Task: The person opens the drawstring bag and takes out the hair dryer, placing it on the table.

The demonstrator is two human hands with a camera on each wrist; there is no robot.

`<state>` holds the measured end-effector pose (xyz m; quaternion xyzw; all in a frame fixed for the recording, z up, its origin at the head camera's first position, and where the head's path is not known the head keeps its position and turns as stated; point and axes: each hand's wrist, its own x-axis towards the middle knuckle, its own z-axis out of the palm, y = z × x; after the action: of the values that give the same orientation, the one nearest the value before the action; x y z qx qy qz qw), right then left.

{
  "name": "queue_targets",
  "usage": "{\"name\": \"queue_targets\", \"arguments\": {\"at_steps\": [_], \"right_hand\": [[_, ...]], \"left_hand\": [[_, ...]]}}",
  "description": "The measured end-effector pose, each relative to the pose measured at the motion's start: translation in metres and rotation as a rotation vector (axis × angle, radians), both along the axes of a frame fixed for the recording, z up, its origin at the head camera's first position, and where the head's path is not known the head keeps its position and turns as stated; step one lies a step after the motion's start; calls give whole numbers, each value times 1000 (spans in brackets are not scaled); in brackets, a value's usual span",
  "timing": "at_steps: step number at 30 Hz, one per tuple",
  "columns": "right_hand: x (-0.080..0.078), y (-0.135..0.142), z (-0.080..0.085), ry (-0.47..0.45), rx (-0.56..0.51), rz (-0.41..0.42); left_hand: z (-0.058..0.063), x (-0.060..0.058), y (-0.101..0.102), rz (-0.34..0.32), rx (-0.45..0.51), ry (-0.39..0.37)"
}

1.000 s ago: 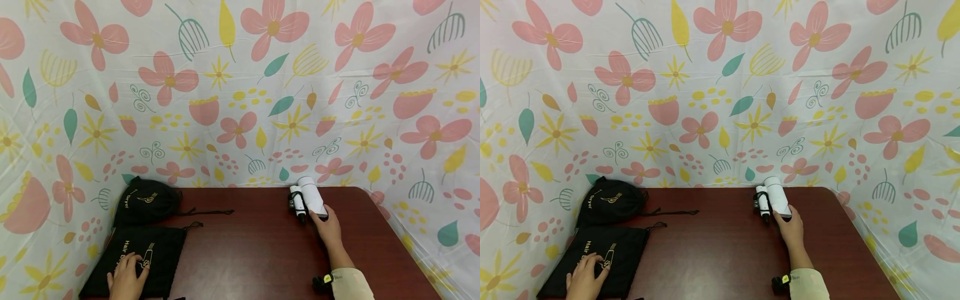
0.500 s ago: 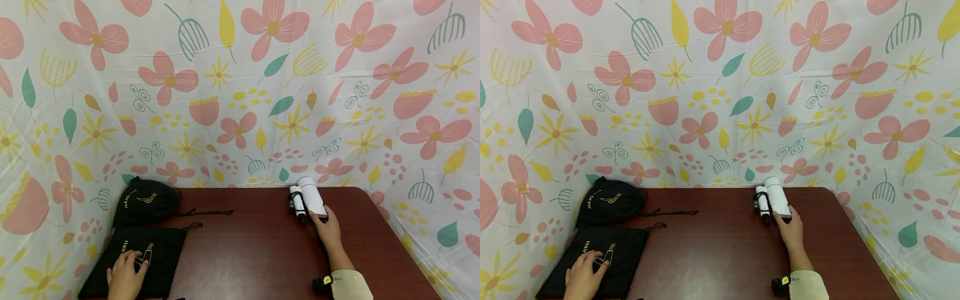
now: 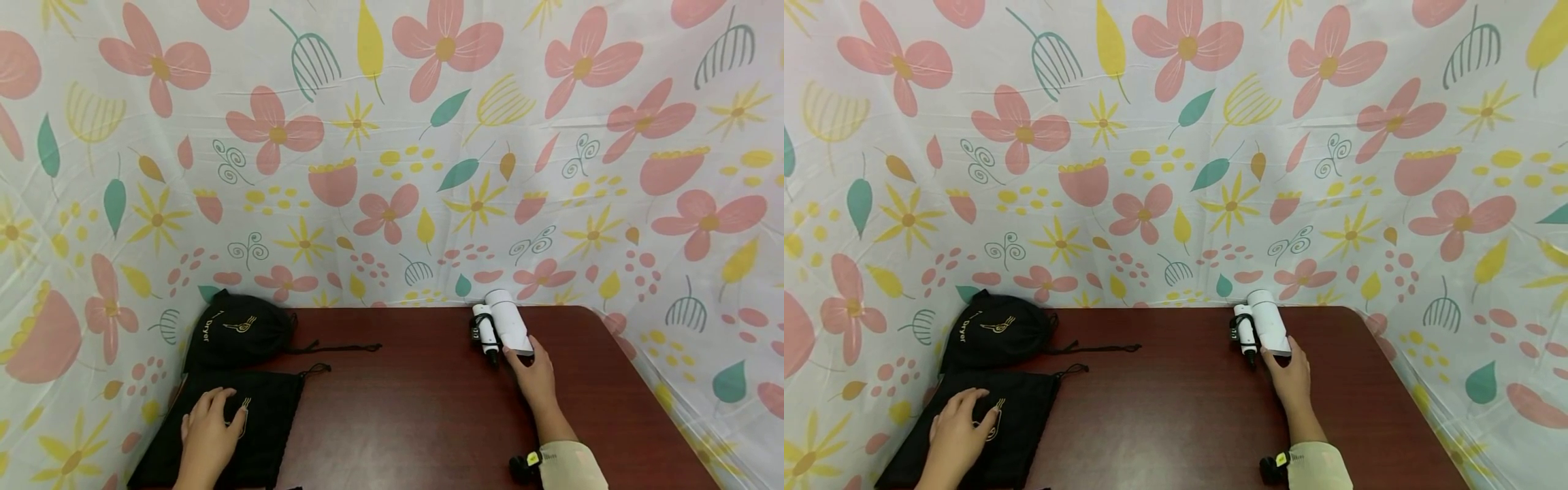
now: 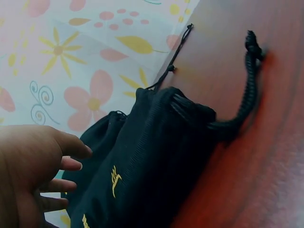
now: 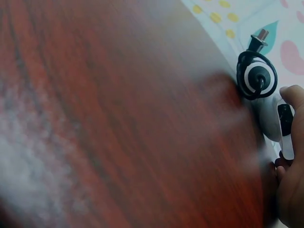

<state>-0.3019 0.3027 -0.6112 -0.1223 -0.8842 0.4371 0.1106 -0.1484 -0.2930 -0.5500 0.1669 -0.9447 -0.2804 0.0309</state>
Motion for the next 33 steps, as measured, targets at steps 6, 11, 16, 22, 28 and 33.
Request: {"name": "queue_targets", "arguments": {"at_steps": [6, 11, 16, 22, 28, 33], "right_hand": [[0, 0, -2, 5, 21, -2], [1, 0, -3, 20, 39, -4], [1, 0, -5, 27, 40, -6], [2, -1, -5, 43, 26, -6], [3, -1, -5, 37, 12, -2], [3, 0, -5, 27, 2, -1]], "left_hand": [[5, -10, 3, -33, -25, 79], [9, -20, 7, -54, -37, 101], [8, -30, 8, -69, -47, 115], [7, -41, 11, -81, -63, 160], [7, -52, 13, -100, -66, 221], [5, -63, 13, -108, -76, 231]]}}
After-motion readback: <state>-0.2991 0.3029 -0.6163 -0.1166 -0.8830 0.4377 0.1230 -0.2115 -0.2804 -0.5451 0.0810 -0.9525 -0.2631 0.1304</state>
